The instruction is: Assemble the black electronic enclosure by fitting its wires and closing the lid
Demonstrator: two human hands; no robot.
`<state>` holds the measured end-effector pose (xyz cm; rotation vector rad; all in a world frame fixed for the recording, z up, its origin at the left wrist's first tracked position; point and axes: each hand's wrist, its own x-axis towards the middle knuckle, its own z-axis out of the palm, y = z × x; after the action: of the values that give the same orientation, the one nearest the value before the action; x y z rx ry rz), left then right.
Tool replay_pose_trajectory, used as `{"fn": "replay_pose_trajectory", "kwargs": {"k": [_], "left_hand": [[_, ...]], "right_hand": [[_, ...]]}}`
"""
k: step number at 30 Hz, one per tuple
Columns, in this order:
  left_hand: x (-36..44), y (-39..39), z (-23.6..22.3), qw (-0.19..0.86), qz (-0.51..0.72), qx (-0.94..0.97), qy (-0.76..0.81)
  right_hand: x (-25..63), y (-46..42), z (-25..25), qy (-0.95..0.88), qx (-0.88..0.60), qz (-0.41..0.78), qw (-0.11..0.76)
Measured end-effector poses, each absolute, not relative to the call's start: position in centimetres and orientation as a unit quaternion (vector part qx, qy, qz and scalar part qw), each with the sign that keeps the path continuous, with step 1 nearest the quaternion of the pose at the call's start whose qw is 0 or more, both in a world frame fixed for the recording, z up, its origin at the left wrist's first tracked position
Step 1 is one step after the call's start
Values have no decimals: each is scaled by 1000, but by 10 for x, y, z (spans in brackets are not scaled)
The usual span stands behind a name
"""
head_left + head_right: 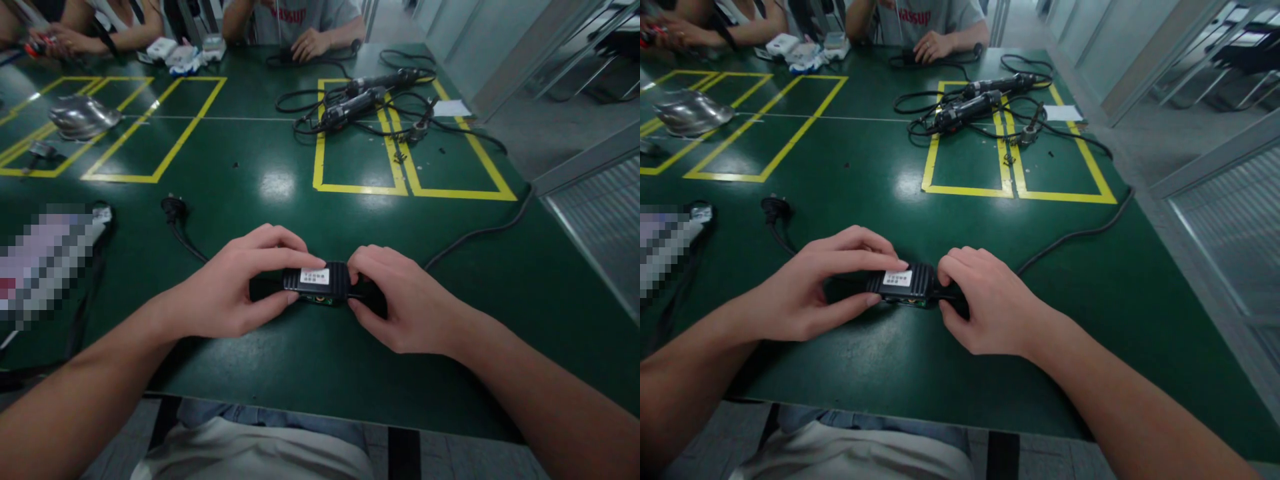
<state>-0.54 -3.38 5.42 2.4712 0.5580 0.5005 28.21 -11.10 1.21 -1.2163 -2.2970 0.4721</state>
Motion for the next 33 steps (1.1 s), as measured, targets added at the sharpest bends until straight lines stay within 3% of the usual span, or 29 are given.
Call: {"fn": "replay_pose_trajectory", "kwargs": {"k": [10, 17, 21, 28, 33], "left_hand": [[-3, -32, 46, 266, 126, 937, 186], [-3, -29, 48, 370, 159, 874, 274], [-1, -26, 43, 281, 184, 869, 363], [-3, -25, 41, 205, 157, 910, 325], [-8, -30, 54, 243, 123, 925, 264]], "right_hand": [[278, -110, 21, -848, -447, 183, 218], [278, -111, 17, -847, -448, 177, 226], [278, -110, 22, -852, -447, 183, 201], [278, -111, 24, -855, -443, 196, 184], [278, -112, 25, -857, -437, 203, 183]]}}
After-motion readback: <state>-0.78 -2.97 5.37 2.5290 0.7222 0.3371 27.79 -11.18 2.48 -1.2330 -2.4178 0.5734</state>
